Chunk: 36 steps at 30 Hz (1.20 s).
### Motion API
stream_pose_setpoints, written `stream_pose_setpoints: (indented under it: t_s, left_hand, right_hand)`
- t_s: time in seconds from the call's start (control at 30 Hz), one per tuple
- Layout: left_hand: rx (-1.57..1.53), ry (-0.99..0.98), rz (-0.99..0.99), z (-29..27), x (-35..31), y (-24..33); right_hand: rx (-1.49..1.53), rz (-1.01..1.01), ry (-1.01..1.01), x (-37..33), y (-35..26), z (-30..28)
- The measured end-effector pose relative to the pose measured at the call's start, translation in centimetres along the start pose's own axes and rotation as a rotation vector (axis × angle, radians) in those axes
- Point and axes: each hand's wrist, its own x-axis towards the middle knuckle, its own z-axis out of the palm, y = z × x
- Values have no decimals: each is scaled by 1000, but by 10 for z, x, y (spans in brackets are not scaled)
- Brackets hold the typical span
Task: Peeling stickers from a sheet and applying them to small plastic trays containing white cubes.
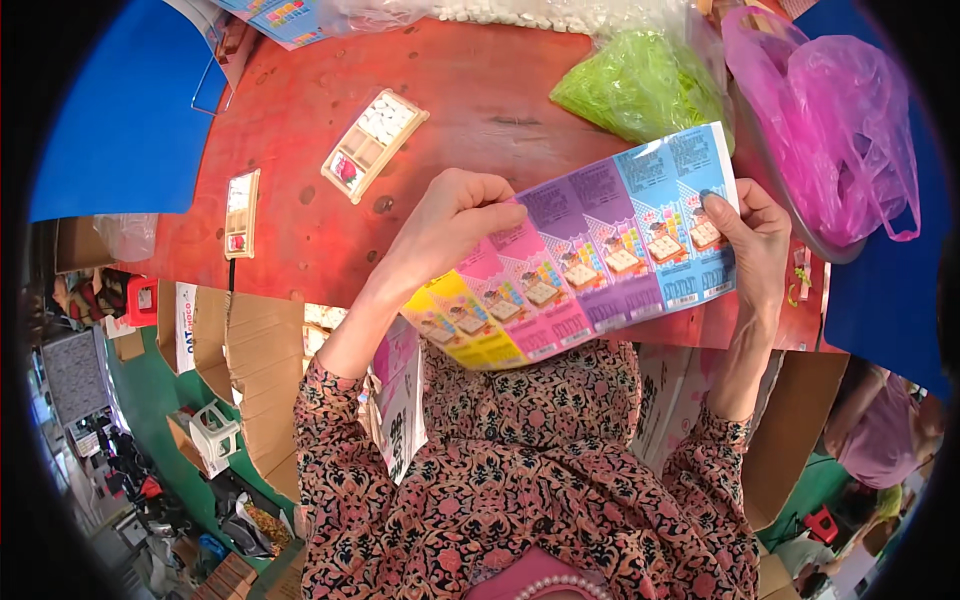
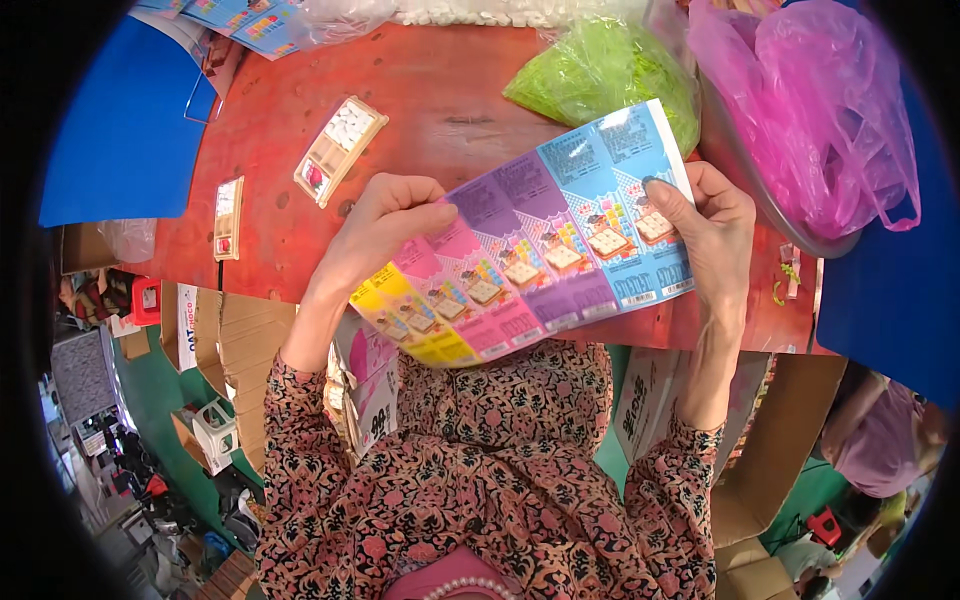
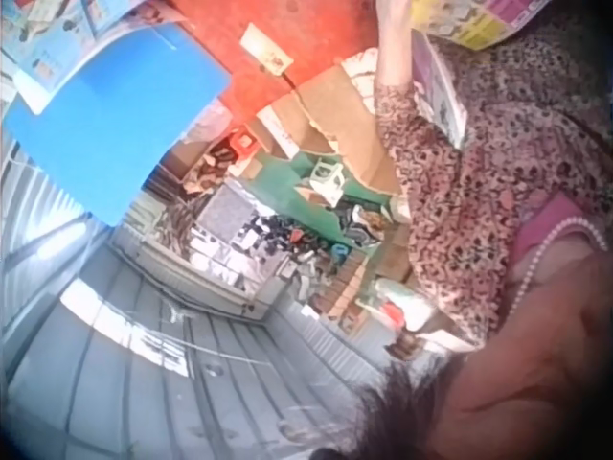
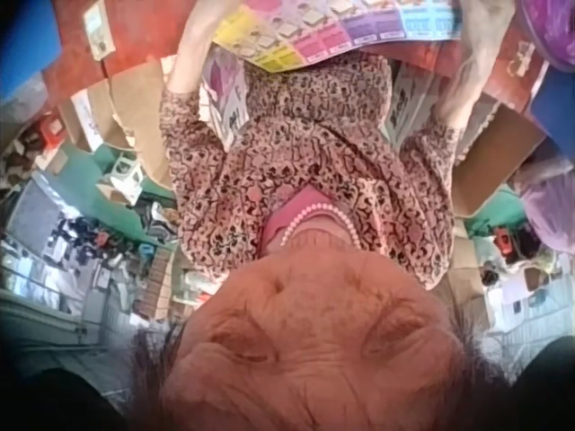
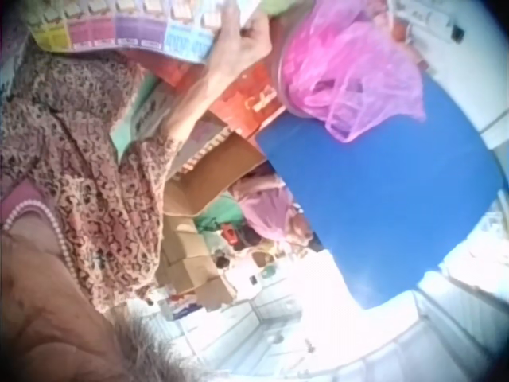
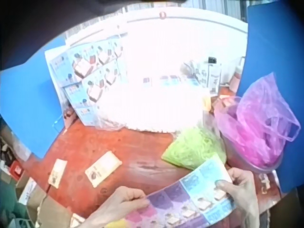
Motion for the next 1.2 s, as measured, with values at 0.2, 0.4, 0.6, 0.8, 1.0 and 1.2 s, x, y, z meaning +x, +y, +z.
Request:
stream_pose_setpoints:
  t_s: [0.2, 0.4, 0.6, 0.8, 1.0, 1.2]
  left_hand:
    - [105, 93, 8, -1, 6, -2]
    - [-61, -74, 1, -3, 3, 9]
    - [-137, -191, 17, -1, -13, 28]
    - [-173, -134, -39, 4, -23, 49]
    - [-182, -344, 259, 17, -31, 64]
    - [316, -95, 523, 21, -32, 77]
  right_hand:
    - [-83, -62, 3, -7, -14, 3]
    - [-32, 10, -23, 4, -4, -7]
    - [-1068, -429, 278, -7, 3, 20]
    - [-834, -432, -241, -62, -14, 64]
    - [-511, -224, -346, -70, -17, 95]
    - [-314, -135, -325, -72, -31, 92]
